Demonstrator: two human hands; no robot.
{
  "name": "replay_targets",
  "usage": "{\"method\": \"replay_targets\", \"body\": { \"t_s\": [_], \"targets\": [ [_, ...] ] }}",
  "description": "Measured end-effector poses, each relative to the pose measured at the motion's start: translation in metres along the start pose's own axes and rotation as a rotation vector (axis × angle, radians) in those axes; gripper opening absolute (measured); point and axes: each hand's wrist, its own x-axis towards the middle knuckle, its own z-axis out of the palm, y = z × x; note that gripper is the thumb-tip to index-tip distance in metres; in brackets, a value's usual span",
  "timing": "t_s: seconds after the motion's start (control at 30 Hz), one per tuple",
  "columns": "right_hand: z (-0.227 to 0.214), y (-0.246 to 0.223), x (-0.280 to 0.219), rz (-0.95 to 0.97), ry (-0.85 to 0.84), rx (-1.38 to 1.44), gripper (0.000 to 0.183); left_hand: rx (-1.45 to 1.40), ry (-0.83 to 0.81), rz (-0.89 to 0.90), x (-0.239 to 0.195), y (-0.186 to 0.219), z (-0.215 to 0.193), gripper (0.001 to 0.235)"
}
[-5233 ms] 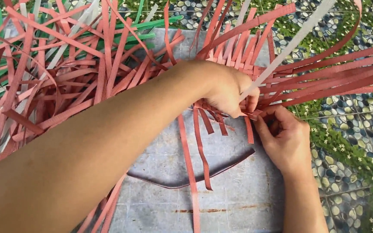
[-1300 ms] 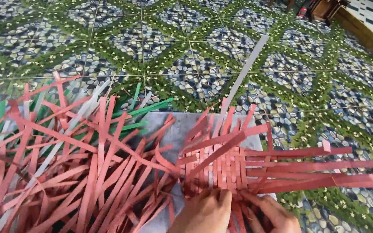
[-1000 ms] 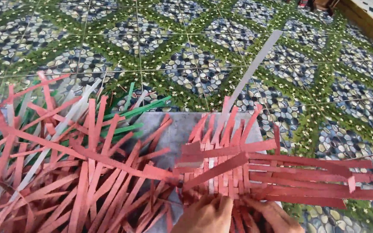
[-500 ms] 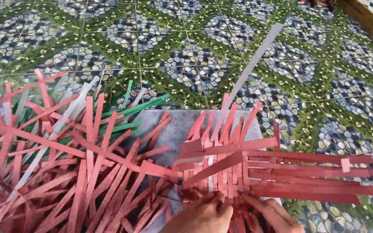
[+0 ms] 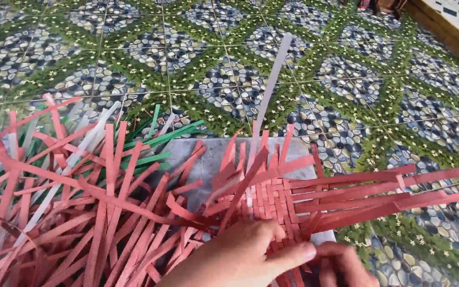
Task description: The person weaves red plastic straps by hand, interlacing them into a growing woven mat. The hands repeatedly pass individual straps over and under existing strands to extend the pattern.
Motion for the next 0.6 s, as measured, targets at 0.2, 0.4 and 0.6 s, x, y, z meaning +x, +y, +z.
{"method": "replay_targets", "body": {
  "t_s": [0.2, 0.4, 0.6],
  "targets": [
    [0.011, 0.023, -0.003, 0.276, 0.217, 0.252, 0.008, 0.123, -0.012, -0.017, 0.024, 0.006, 0.011, 0.033],
    [0.007, 0.003, 0.007, 0.323, 0.176, -0.017, 0.015, 0.288, 0.060, 0.017, 0.057, 0.002, 0.030, 0.035],
    [0.001, -0.003, 0.024, 0.587, 0.033, 0.192, 0.019, 0.373, 0.137, 0.055, 0.074, -0.004, 0.050, 0.039]
  ]
}}
